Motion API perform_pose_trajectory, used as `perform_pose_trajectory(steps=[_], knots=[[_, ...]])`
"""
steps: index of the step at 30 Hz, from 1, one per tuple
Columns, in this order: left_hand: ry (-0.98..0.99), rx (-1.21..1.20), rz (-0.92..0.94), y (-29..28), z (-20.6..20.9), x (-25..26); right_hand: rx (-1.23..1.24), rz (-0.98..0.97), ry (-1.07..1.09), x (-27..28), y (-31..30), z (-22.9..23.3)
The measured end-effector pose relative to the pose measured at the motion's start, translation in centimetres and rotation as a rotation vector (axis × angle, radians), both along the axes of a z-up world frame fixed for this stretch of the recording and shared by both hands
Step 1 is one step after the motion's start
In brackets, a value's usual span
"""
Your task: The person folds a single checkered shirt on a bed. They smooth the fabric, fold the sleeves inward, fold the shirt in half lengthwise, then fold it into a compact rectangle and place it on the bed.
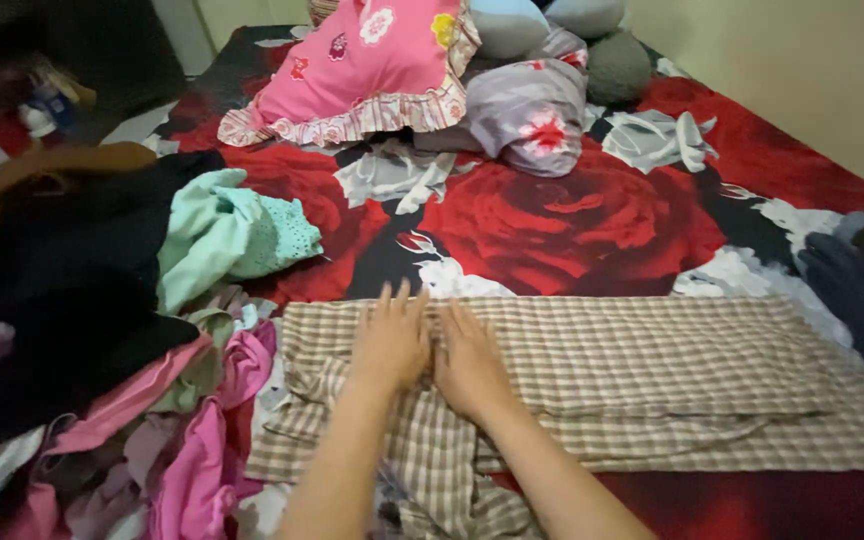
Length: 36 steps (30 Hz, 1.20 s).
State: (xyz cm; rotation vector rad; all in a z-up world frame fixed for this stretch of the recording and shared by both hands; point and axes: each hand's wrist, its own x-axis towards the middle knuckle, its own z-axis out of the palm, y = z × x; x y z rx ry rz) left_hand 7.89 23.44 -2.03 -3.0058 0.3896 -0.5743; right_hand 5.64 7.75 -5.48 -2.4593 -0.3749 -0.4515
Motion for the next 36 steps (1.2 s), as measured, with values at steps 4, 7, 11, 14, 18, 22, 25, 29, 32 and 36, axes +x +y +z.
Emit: perform_pose_trajectory(steps=[4, 7, 11, 14, 18, 22, 25, 29, 32, 36], knots=[[0.509, -0.281, 0.250, 0.4, 0.5, -3.8, -0.256, -0.024, 0.121, 1.1, -1.3, -0.1], [0.461, -0.244, 0.307, 1.3, -1.3, -4.1, -0.349, -0.067, 0.309, 0.3, -2.9, 1.5], [0.278, -0.281, 0.453, 4.2, -2.4, -3.8, -0.408, -0.231, 0.325, 0.9, -7.1, 2.0], [0.287, -0.252, 0.563, 6.4, -1.4, -5.3, -0.418, -0.349, 0.319, 0.2, -10.5, 1.8], [0.265, -0.135, 0.674, 9.5, -1.8, -4.5, -0.435, -0.443, 0.432, 0.6, -13.1, 3.4], [0.198, 0.374, 0.608, 6.2, 0.0, -3.0, -0.461, -0.488, 0.428, 1.7, -10.8, 1.5], [-0.034, -0.094, 0.302, 2.7, -3.1, -1.1, -0.210, -0.323, 0.215, 1.2, -6.0, 0.2], [0.129, -0.285, 0.151, -0.9, -1.9, -4.0, -0.395, -0.100, 0.200, -0.7, -1.8, 0.7], [0.332, -0.346, 0.253, -0.4, 0.3, -5.4, -0.439, -0.090, 0.247, -1.0, -2.7, 2.2], [0.282, -0.392, 0.399, 3.3, -2.3, -4.8, -0.401, -0.161, 0.237, -1.1, -5.3, 2.1]])
